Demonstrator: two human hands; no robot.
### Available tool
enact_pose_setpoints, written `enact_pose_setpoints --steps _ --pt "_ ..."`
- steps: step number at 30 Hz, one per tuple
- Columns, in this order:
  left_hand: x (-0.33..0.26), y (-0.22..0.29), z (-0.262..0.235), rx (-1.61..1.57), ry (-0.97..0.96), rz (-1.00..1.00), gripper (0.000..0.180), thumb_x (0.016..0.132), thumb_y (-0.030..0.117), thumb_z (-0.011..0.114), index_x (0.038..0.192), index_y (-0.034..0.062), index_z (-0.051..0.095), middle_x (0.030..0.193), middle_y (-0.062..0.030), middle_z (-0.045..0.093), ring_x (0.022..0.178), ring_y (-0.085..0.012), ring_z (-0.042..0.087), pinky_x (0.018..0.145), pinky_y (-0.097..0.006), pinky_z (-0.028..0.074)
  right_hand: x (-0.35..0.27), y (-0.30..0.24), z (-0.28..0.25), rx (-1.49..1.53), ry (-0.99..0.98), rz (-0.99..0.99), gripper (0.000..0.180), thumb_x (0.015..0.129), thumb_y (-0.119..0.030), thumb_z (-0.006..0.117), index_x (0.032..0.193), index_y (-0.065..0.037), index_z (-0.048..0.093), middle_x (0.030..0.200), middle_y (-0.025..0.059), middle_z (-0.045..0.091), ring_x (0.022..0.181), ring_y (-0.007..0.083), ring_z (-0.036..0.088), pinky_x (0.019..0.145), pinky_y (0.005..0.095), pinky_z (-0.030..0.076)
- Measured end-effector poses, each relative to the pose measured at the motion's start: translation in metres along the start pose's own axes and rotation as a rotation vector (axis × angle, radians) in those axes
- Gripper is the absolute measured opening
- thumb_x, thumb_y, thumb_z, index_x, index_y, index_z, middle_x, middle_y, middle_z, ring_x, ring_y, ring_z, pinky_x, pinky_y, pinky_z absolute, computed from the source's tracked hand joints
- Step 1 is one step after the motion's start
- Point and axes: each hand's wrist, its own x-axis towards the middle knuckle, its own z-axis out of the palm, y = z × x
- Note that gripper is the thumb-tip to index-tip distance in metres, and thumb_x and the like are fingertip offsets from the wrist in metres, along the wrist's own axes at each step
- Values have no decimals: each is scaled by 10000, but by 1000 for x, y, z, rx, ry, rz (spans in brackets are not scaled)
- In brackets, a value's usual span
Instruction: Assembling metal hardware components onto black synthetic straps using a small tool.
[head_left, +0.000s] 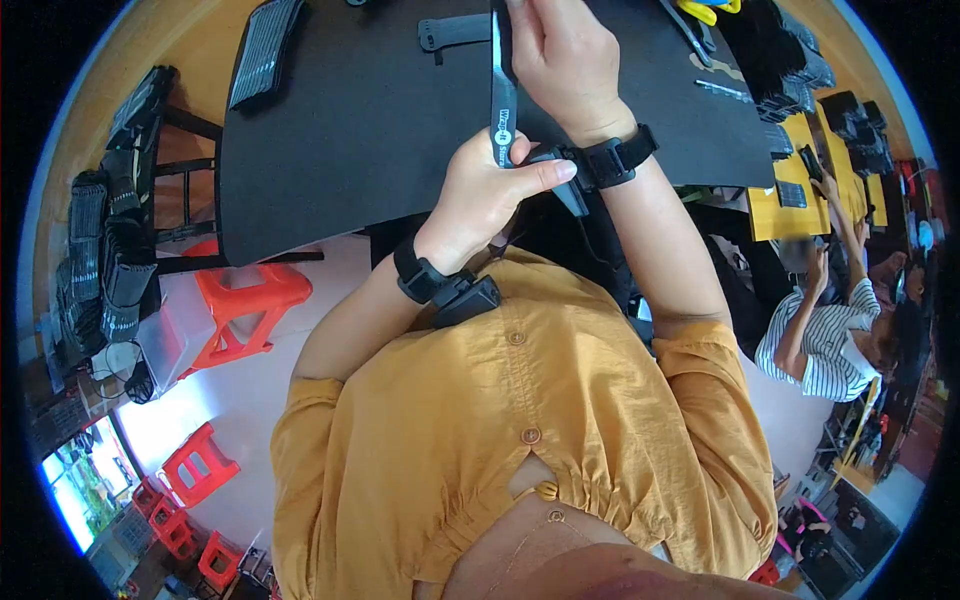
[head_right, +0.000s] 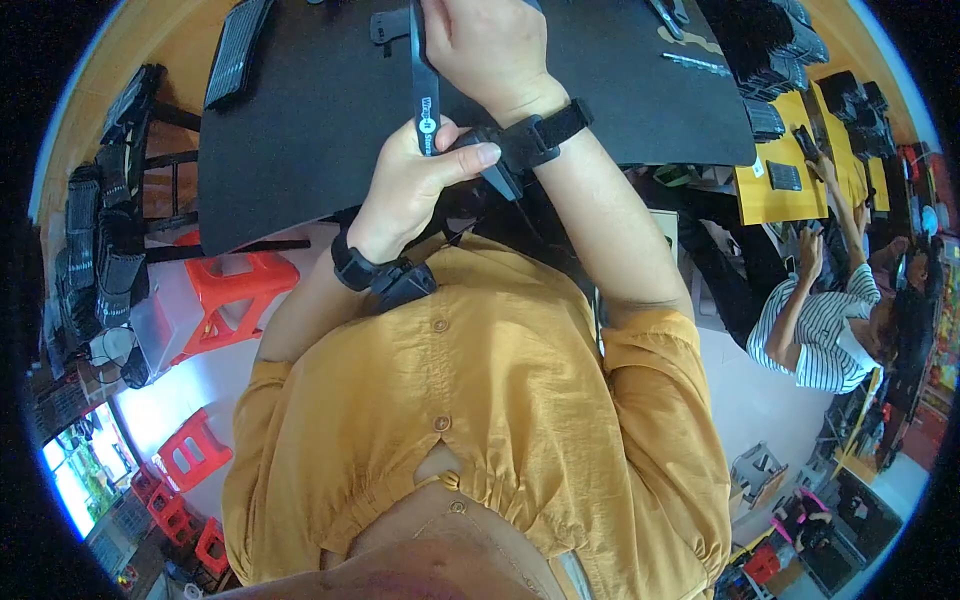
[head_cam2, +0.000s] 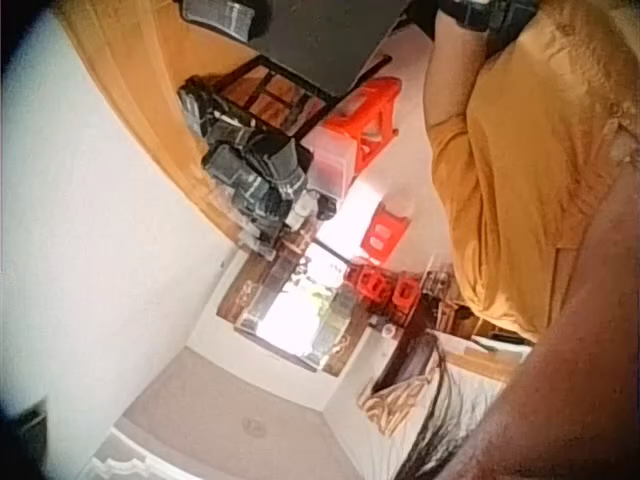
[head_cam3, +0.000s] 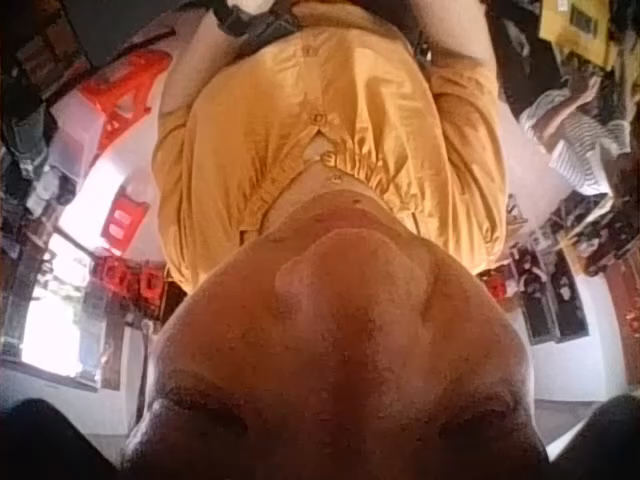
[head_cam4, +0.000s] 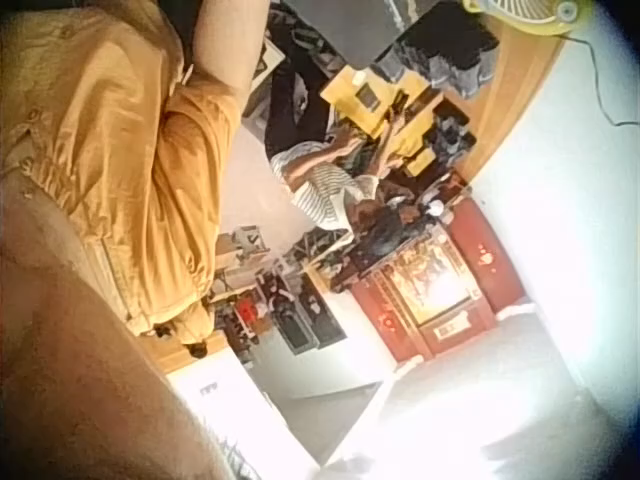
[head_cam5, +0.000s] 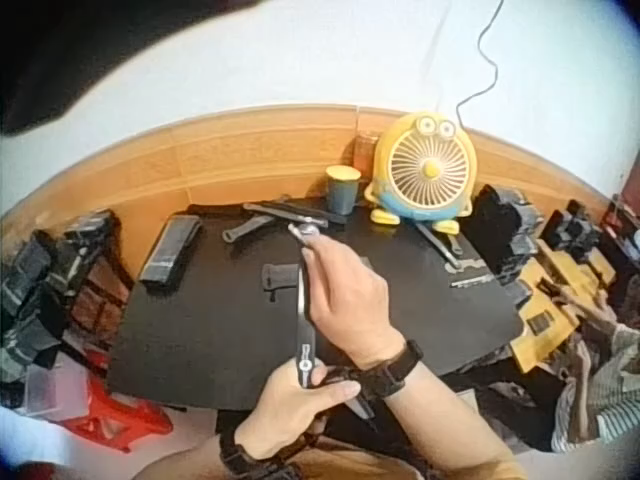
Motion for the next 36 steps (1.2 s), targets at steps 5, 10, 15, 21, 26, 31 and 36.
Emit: enact_pose_setpoints --steps 5,10,15,21,26,31,36 --pt "0 -2 -4 51 -43 68 356 796 146 819 754 108 468 745 2 551 721 -73 556 647 -223 483 10 -11 -3 143 46 319 182 982 -111 532 1100 5 608 970 206 663 883 367 663 744 350 518" --pt "-3 19 -22 -56 5 11 380 997 357 552 980 -22 529 987 -164 659 893 -235 682 783 -348 582 4 -17 -10 287 39 520 217 1012 -144 510 1120 20 603 816 105 638 736 177 628 671 288 495" --pt "0 25 -55 -82 -13 59 383 1051 395 365 897 62 477 859 -115 604 794 -238 673 652 -320 573 -23 -20 -11 515 -30 694 228 1035 -183 481 1142 -13 589 757 28 600 564 66 491 514 196 388" --pt "-1 26 -49 -29 13 -64 338 1036 371 426 914 61 482 787 -66 560 664 -199 638 527 -269 519 -54 -24 -13 696 -193 869 320 1049 -306 440 1208 -72 590 854 13 639 547 36 471 473 168 369" --pt "-6 17 -33 -21 -35 -51 307 1032 337 452 972 37 481 831 -83 586 779 -217 664 633 -295 556 -17 -33 -25 848 -78 1020 280 1050 -268 444 1165 -51 579 807 15 621 525 43 454 460 176 355" --pt "-13 8 -11 5 -182 -12 410 789 207 831 955 18 507 879 -52 621 876 -100 603 747 -249 505 6 -24 -29 889 142 906 279 1052 -264 442 1127 -28 570 760 16 614 482 32 425 410 174 325" --pt "-9 -6 0 246 -203 -53 500 685 278 907 856 66 488 814 3 547 746 -73 514 657 -230 466 15 -19 -25 891 223 814 290 1054 -278 437 1113 -30 575 759 11 615 490 25 430 412 169 327"
